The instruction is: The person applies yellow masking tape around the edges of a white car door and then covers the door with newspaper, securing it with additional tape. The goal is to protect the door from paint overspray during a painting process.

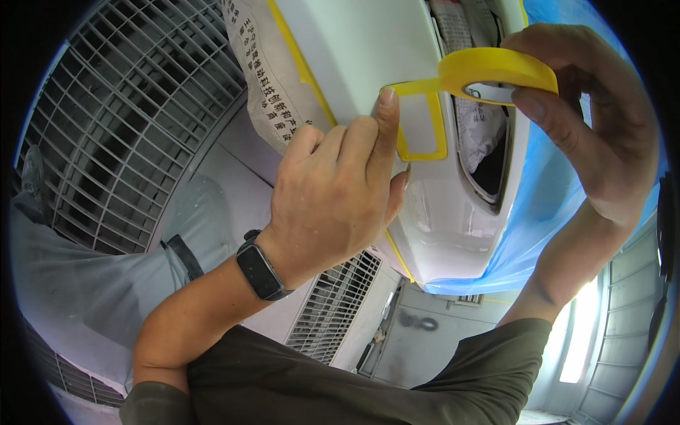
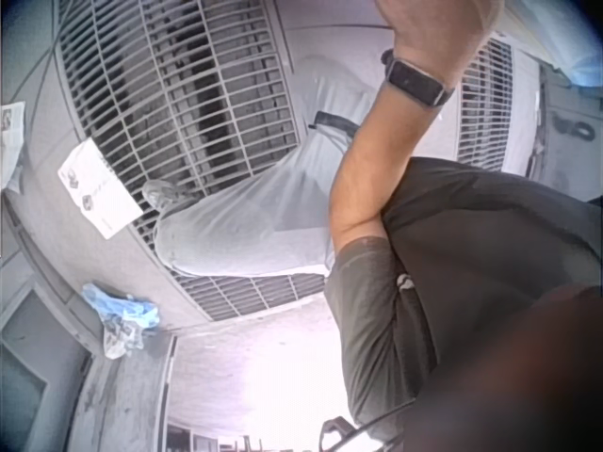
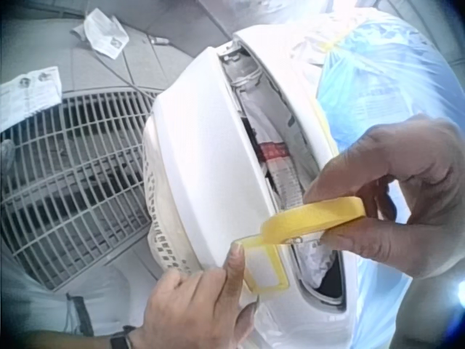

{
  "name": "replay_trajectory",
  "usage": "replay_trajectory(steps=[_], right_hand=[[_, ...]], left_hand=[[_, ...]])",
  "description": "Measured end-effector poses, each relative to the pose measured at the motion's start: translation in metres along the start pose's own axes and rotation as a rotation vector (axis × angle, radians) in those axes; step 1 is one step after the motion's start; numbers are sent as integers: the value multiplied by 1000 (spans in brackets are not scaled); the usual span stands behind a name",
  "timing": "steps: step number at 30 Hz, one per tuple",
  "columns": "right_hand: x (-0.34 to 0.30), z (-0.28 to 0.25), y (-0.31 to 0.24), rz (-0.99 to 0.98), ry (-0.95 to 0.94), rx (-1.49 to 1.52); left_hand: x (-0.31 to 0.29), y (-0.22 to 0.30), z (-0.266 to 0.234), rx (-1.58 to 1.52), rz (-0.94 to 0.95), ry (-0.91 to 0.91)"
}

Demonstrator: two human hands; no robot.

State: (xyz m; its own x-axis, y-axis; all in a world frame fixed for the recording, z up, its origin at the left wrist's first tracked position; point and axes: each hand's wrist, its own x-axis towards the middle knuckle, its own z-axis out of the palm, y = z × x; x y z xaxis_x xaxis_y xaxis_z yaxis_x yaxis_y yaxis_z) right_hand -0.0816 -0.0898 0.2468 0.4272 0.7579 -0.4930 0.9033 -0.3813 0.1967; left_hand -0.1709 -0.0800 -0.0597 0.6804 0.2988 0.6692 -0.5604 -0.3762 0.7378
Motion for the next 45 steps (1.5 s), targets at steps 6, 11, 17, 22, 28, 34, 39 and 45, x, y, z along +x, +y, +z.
replay_trajectory(steps=[6, 11, 17, 22, 28, 34, 39, 45], right_hand=[[3, 6, -9, -2, 54, -57], [-4, 14, -13, 285, 117, -14], [-4, 24, -12, 301, 203, -11], [-9, 25, -15, 327, 189, 19], [-13, 29, -21, 422, 204, 43], [-18, 33, -24, 414, 198, 46], [-19, 38, -26, 434, 232, 73], [-20, 53, -43, 398, 316, 39]], left_hand=[[2, 6, -6, 14, -37, -38], [1, -1, -6, -47, -10, -26], [0, -9, -1, -53, 32, 10], [2, -10, 2, -88, 42, 4], [6, -15, 1, -109, 67, 15], [11, -20, 0, -58, 111, 30], [14, -23, 0, -26, 142, 38], [17, -28, -1, 53, 193, 65]])
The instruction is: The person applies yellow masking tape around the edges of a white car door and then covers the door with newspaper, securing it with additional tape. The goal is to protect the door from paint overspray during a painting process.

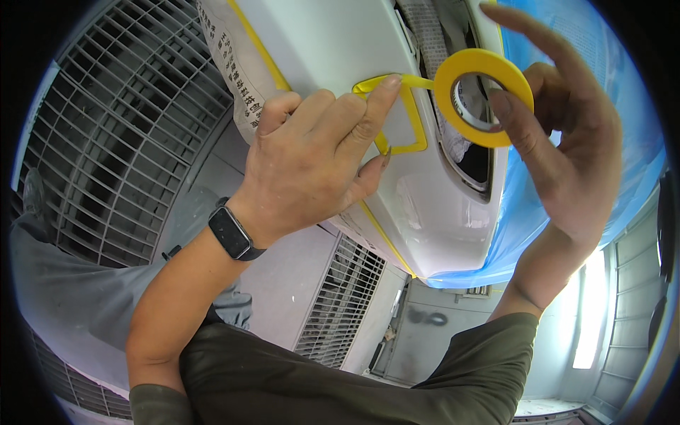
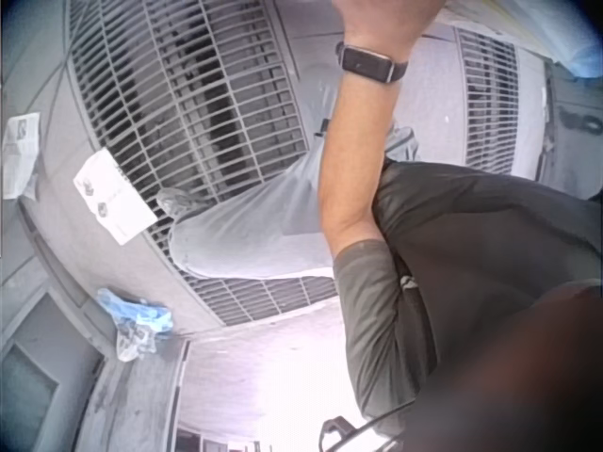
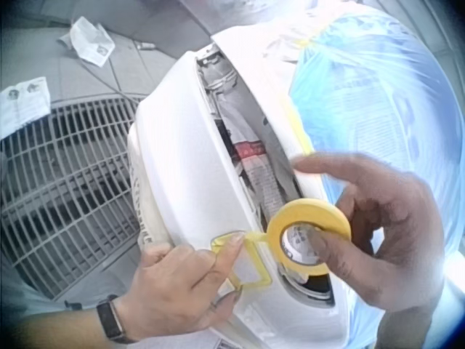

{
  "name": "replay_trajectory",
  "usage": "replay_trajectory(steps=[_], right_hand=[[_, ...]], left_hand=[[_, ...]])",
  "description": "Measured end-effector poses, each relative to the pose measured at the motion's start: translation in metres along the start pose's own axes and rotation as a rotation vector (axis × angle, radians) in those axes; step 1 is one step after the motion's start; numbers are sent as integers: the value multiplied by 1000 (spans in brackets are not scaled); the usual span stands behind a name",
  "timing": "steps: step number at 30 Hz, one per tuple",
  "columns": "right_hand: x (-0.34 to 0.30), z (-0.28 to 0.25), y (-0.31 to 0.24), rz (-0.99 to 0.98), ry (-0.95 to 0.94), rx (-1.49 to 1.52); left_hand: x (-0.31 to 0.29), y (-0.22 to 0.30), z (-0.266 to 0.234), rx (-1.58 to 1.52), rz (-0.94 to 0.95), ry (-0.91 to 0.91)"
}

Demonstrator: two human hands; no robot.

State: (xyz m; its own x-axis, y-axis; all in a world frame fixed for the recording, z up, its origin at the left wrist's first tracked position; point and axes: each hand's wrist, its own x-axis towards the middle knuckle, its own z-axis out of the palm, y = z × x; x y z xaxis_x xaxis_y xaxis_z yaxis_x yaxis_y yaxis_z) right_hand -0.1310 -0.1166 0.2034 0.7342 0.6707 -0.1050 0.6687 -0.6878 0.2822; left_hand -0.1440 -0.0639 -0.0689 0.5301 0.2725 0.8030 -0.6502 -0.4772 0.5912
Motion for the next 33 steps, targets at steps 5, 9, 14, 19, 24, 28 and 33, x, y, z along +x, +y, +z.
replay_trajectory(steps=[5, 9, 14, 19, 24, 28, 33], right_hand=[[-13, 7, -5, 70, -89, 50], [-23, 12, -9, 162, -70, 62], [-32, 21, -13, 186, -136, 83], [-38, 32, -15, 190, -147, 65], [-41, 40, -20, 178, -114, 119], [-40, 44, -18, 143, -46, 107], [-44, 45, -15, 155, -67, 134]], left_hand=[[1, 2, 0, 48, -2, 3], [2, 4, -2, 105, 12, -8], [2, 1, -3, 143, -1, -19], [2, -2, -4, 132, 9, -18], [3, -5, -12, 150, 46, -55], [17, -10, -27, 127, 87, -1], [62, -28, -28, -28, -18, 159]])
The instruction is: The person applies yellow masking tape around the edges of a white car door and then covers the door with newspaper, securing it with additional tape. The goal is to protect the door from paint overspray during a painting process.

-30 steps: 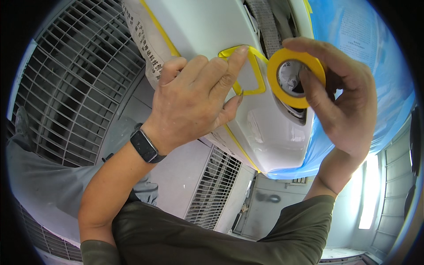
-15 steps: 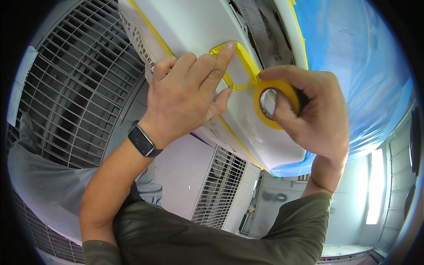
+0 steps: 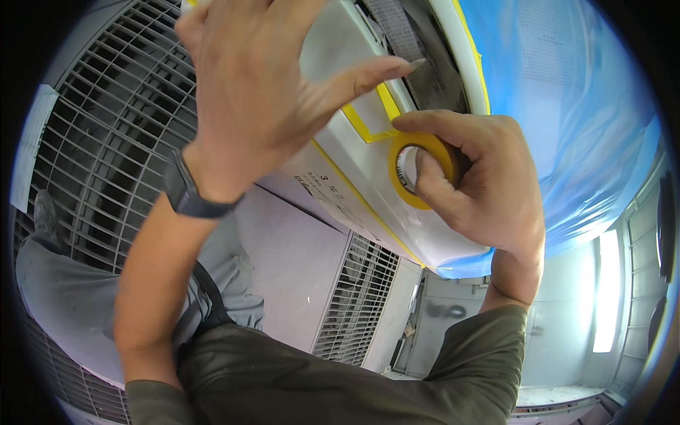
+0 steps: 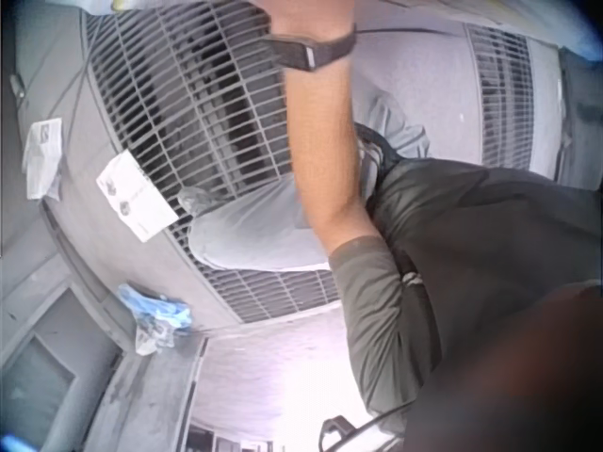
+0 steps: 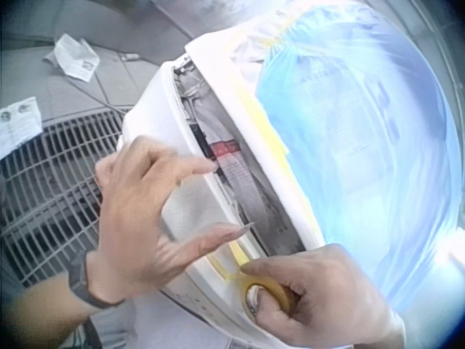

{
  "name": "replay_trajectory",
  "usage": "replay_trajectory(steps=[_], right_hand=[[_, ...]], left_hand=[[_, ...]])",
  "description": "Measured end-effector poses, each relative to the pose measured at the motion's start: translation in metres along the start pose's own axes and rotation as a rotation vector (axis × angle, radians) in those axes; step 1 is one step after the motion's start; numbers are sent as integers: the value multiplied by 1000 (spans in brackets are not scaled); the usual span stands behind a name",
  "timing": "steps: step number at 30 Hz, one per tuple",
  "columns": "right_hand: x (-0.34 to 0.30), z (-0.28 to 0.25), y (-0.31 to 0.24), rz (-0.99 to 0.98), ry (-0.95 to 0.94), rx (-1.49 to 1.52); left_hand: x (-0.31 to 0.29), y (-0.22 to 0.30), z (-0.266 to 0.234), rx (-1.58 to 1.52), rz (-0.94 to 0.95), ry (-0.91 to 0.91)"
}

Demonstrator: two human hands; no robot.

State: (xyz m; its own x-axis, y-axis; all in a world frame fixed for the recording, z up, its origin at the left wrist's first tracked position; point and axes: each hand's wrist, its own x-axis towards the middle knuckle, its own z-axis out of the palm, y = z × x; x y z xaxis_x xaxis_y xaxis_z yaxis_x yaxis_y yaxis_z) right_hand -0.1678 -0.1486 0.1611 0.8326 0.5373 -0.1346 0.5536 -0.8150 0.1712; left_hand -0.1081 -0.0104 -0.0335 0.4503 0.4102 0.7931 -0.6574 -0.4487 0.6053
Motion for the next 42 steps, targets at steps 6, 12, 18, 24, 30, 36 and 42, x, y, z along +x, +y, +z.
replay_trajectory(steps=[6, 12, 18, 24, 30, 36, 42], right_hand=[[-2, 3, 0, 2, -2, 19], [-5, 6, -2, 48, 21, 49], [-22, 37, -12, 101, 270, 370], [-30, 93, -33, 119, -257, 844], [-50, 97, -26, 151, 101, 893], [-69, 104, -12, -84, 386, 730], [-69, 90, -6, -94, 577, 306]], left_hand=[[20, -12, 4, 109, 213, -75], [25, -27, 12, 135, 365, -8], [27, -31, 11, 145, 345, -65], [22, -33, 17, 182, 361, -18], [15, -37, 19, 298, 318, -51], [5, -27, 11, 330, 207, 55], [-24, 18, -47, -732, -617, -441]])
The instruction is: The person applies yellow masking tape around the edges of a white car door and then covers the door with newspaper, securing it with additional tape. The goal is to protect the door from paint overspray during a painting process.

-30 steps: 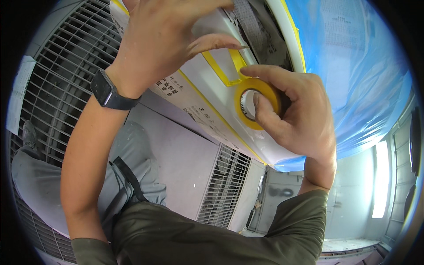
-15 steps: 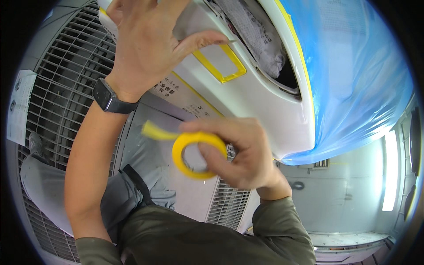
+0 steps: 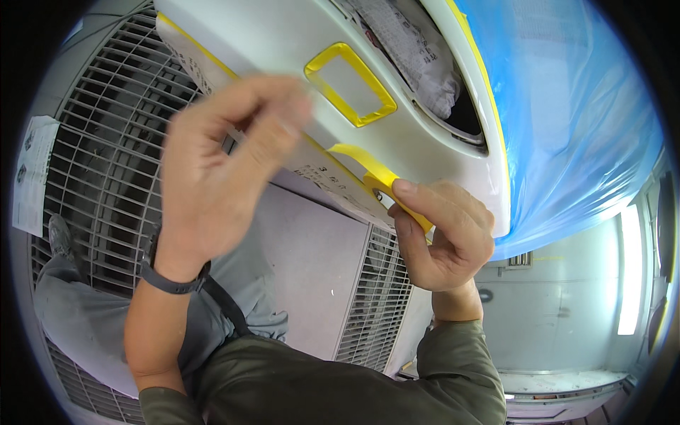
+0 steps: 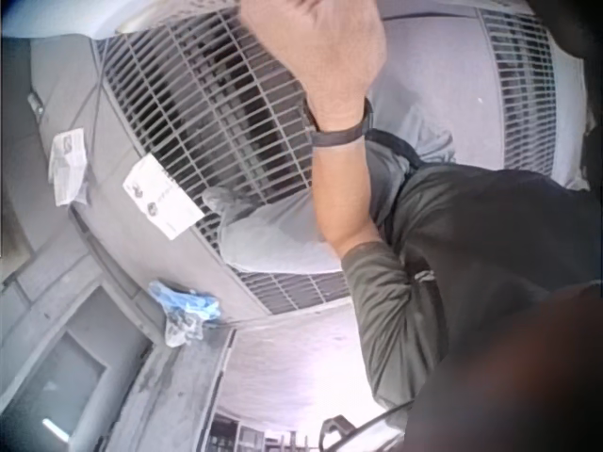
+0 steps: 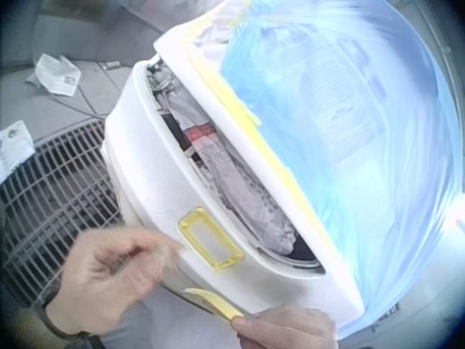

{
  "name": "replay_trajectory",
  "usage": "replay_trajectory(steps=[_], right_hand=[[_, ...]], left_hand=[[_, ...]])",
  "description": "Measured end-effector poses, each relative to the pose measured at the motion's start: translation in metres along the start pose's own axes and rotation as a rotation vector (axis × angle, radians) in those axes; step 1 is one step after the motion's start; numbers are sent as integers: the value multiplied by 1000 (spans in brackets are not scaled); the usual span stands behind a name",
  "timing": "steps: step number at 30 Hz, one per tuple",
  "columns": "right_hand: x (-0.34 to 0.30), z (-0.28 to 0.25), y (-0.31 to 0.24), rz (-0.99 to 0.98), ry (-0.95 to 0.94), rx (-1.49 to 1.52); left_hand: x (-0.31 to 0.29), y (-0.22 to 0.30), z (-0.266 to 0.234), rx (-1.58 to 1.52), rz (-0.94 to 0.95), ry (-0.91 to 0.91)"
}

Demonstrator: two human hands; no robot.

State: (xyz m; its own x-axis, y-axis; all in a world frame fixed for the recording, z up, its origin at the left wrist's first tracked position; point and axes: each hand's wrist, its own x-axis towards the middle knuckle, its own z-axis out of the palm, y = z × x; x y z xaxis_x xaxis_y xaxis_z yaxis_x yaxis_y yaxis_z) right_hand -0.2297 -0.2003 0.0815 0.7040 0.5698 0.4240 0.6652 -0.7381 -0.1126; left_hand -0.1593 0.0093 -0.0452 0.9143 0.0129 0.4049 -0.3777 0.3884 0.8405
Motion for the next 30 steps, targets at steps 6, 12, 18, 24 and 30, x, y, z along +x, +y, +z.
replay_trajectory(steps=[6, 12, 18, 24, 30], right_hand=[[5, 6, 0, -21, 1, -44], [-6, 1, 7, 54, 9, -47], [-32, -10, 1, 283, 76, -106], [-32, 1, 15, 295, 157, -110], [-25, 7, 21, 321, 131, -105]], left_hand=[[-4, -2, 7, -124, -88, -132], [18, -6, 13, 314, 407, 59], [50, -33, 15, 579, 857, 323], [62, -48, 19, 538, 848, 317], [70, -63, 15, 573, 873, 320]])
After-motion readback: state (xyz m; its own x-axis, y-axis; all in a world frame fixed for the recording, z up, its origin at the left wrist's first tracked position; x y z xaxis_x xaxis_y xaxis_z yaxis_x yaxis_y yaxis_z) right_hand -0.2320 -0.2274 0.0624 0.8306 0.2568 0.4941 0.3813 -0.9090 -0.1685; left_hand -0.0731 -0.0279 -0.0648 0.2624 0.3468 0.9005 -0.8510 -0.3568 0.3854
